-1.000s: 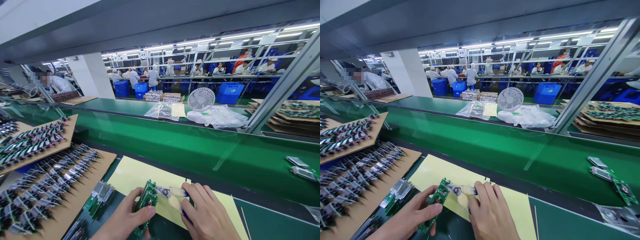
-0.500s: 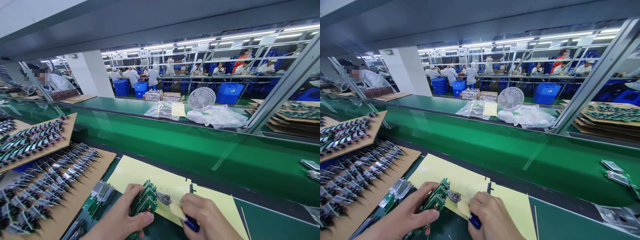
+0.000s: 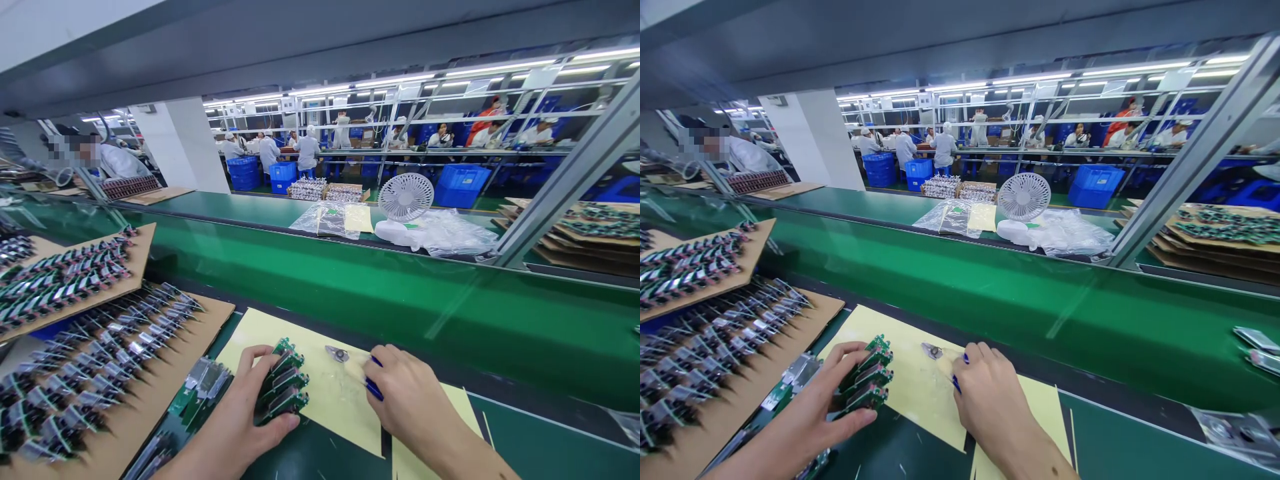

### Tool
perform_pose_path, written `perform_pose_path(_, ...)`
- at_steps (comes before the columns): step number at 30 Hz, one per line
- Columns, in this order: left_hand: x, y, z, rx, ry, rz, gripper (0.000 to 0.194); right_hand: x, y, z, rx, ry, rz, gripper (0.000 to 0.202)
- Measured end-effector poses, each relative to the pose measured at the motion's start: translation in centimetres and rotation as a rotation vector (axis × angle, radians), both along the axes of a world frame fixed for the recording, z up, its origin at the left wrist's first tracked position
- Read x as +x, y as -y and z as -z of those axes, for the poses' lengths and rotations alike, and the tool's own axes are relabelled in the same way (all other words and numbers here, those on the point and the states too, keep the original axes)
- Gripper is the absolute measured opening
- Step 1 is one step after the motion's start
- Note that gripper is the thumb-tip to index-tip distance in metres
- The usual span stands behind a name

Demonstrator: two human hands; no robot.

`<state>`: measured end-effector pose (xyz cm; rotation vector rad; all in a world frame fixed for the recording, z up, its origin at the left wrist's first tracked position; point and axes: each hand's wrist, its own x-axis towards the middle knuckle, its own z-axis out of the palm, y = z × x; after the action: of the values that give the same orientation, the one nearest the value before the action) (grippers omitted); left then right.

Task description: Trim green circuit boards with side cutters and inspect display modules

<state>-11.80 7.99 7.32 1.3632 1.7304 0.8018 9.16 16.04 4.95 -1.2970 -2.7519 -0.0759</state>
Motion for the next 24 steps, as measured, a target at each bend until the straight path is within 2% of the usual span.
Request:
perform_pose_path(7, -0.9, 0.4, 1.4, 0.037, -0.093, -0.018, 0.043, -0.3, -0.7, 0.7, 0.245, 0.140, -0.129, 0.016)
perform_pose_path(12, -1.3, 0.7, 1.2, -0.059, 0.024, 0.027, 0.046, 0.5, -0.6, 0.3, 0.322, 0.104, -0.127, 0.015)
perform_pose_path(14, -1.2, 0.7, 1.0, -0.134, 0.161, 0.058, 0.048, 0.7, 0.0, -0.1, 0.324, 0.007, -0.110, 0.010)
perform_pose_path(18, -0.9, 0.7, 0.9, -0.232, 0.402, 0.028, 0.057, 0.5, 1.6, -0.6, 0.245, -0.346, -0.121, 0.009)
perform_pose_path(20, -0.7, 0.7, 1.1, -0.220, 0.434, 0.035, 0.058, 0.3, 2.2, -0.6, 0.225, -0.424, -0.133, 0.011)
perform_pose_path(24, -0.4, 0.5, 1.5, -0.203, 0.433, 0.067, 0.058, -0.1, 2.5, -0.3, 0.228, -0.447, -0.152, 0.014)
